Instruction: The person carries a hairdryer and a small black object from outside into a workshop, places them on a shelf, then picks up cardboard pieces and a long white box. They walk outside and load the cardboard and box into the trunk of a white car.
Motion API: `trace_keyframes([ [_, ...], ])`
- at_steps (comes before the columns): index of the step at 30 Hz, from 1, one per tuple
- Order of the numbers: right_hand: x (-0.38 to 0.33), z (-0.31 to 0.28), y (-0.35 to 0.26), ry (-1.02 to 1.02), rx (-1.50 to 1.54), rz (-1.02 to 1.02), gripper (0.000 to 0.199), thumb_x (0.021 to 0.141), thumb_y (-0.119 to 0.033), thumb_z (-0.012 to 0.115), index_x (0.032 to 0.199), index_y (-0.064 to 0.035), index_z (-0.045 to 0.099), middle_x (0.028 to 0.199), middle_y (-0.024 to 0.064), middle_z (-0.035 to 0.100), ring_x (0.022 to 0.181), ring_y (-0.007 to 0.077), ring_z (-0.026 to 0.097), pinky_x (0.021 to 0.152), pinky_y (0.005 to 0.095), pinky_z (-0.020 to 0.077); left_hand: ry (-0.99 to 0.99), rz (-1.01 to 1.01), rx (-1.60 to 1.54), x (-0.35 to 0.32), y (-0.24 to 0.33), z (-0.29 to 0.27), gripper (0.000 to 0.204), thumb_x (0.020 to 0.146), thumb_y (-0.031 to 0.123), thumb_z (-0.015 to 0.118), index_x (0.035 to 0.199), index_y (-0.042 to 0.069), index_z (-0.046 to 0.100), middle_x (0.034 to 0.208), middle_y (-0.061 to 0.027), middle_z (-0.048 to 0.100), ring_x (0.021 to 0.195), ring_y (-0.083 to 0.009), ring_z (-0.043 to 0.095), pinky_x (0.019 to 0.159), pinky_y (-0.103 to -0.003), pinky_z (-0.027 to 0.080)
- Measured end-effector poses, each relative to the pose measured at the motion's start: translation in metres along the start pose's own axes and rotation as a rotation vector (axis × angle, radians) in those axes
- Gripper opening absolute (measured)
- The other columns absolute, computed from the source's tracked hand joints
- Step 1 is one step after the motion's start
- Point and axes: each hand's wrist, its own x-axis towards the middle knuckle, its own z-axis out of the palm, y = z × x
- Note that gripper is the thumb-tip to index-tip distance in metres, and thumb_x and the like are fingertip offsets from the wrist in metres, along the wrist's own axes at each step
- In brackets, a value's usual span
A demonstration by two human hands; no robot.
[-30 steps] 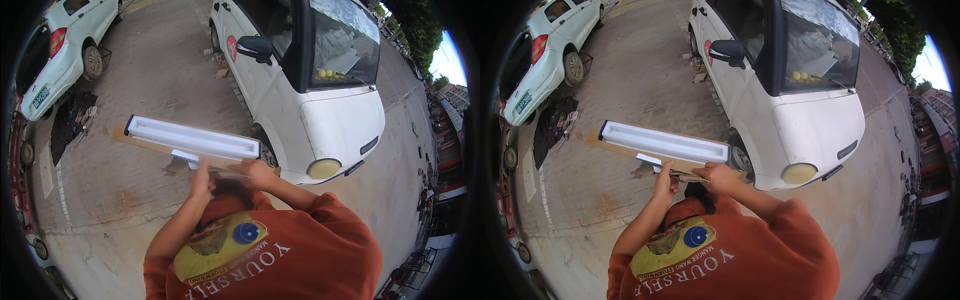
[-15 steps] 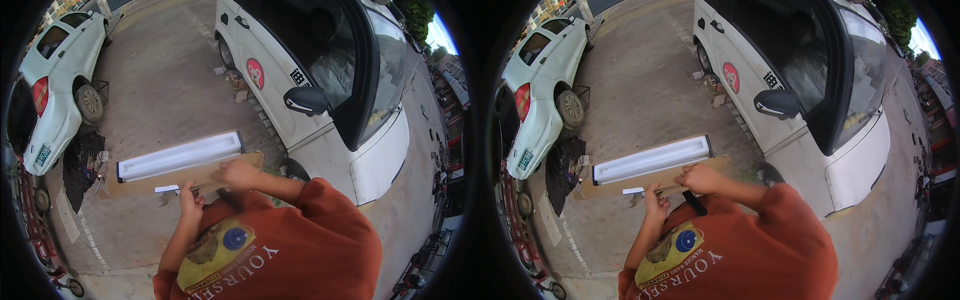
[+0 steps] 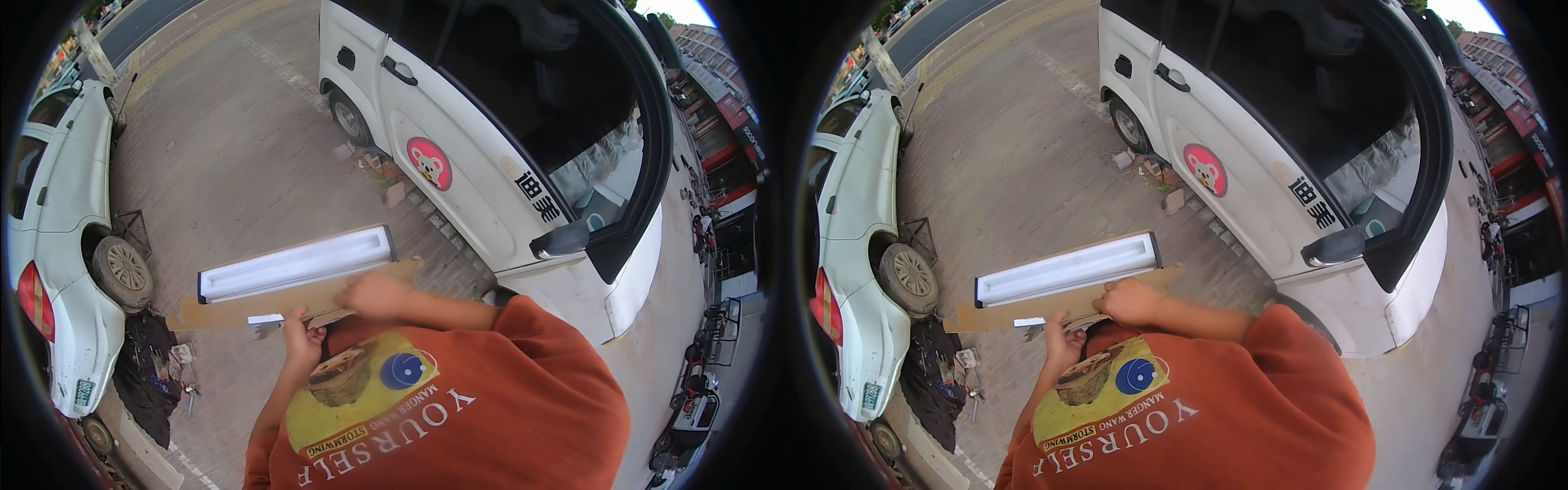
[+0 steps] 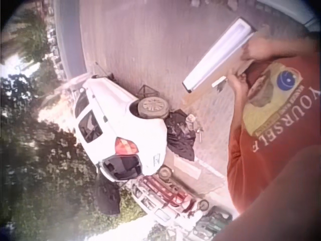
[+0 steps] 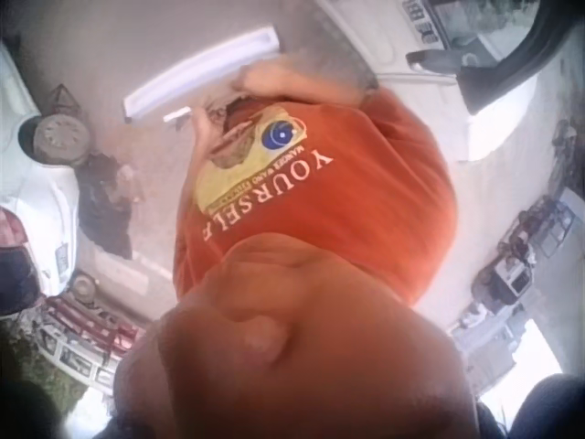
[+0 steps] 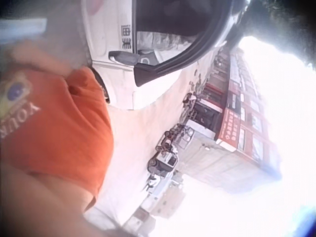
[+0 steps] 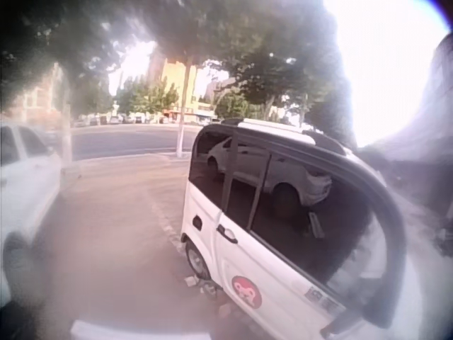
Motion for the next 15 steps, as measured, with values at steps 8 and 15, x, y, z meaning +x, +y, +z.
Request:
trace_keyframes([
  [8,0.105,-0.065,0.118,0.415,0.250,0.148,0.029,0.078,-0.033,0.065,0.096,-0.0098,0.067,0.077,0.0099,0.065,0.077,0.0271,0.062,0.065,0.0361,0.0496,-0.076,0.042,0.044,0.095,0.150,0.063,0.034,0.081,0.021,0.056,0.110,0.006,0.051,0.103,-0.0087,0.058,0.094,-0.0227,0.058,0.077,-0.035,0.049],
  [15,0.188,-0.133,0.413,0.965,-0.261,0.906,0.042,0.080,-0.035,0.065,0.098,0.0034,0.064,0.091,0.0155,0.066,0.077,0.0279,0.063,0.075,0.0388,0.0485,-0.022,0.125,0.036,0.197,0.259,0.101,0.039,0.081,0.020,0.055,0.115,0.002,0.046,0.107,-0.0125,0.057,0.095,-0.0283,0.059,0.075,-0.044,0.054],
])
